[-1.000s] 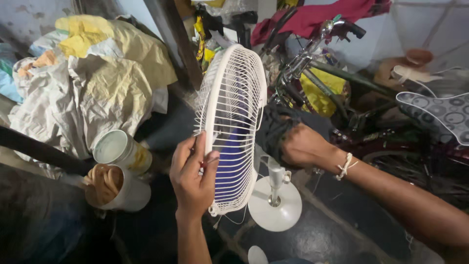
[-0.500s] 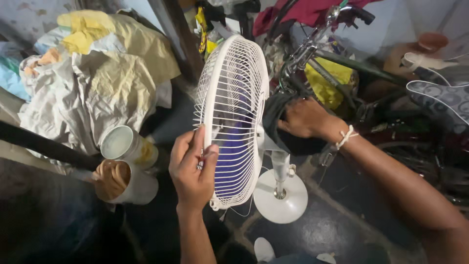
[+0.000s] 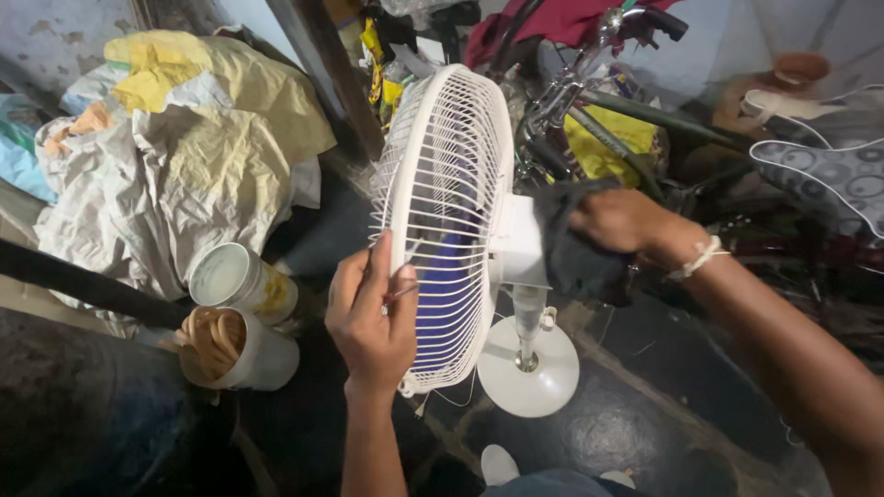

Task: The person assembles a white pedestal fan by attaching the fan head to the stand and securing it with a knob. They then use a cloth to wipe the fan cage and body.

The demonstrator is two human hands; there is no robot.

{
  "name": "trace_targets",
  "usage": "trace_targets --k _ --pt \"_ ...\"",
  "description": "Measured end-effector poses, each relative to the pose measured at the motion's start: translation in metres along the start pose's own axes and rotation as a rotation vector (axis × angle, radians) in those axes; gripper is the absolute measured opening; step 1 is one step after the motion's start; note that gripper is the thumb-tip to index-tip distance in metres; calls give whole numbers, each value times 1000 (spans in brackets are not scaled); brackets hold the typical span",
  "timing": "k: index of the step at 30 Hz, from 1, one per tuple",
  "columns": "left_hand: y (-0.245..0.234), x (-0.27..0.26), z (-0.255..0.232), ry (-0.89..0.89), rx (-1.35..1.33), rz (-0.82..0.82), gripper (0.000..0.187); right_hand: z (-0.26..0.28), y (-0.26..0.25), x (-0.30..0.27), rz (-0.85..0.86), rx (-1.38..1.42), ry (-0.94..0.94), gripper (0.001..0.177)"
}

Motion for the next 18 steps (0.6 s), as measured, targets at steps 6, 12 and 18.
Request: trace_targets --k 6,12,18 --pt "-5 4 4 8 6 36 36 -77 74 6 67 1259 35 37" --pt "-7 11 -1 121 31 1 31 -107 195 38 -220 2052 299 37" --pt "-6 18 -2 137 11 23 30 -95 246 63 -471 2428 -25 33"
Point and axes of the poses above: each hand's wrist, its own x-axis towards the middle knuckle, its own y-axis out of the palm, z = x × y, the point moved 4 cm from there along x, towards the middle knuckle, and after that the axes turned 4 degrees about y, right-handed, at the moved point
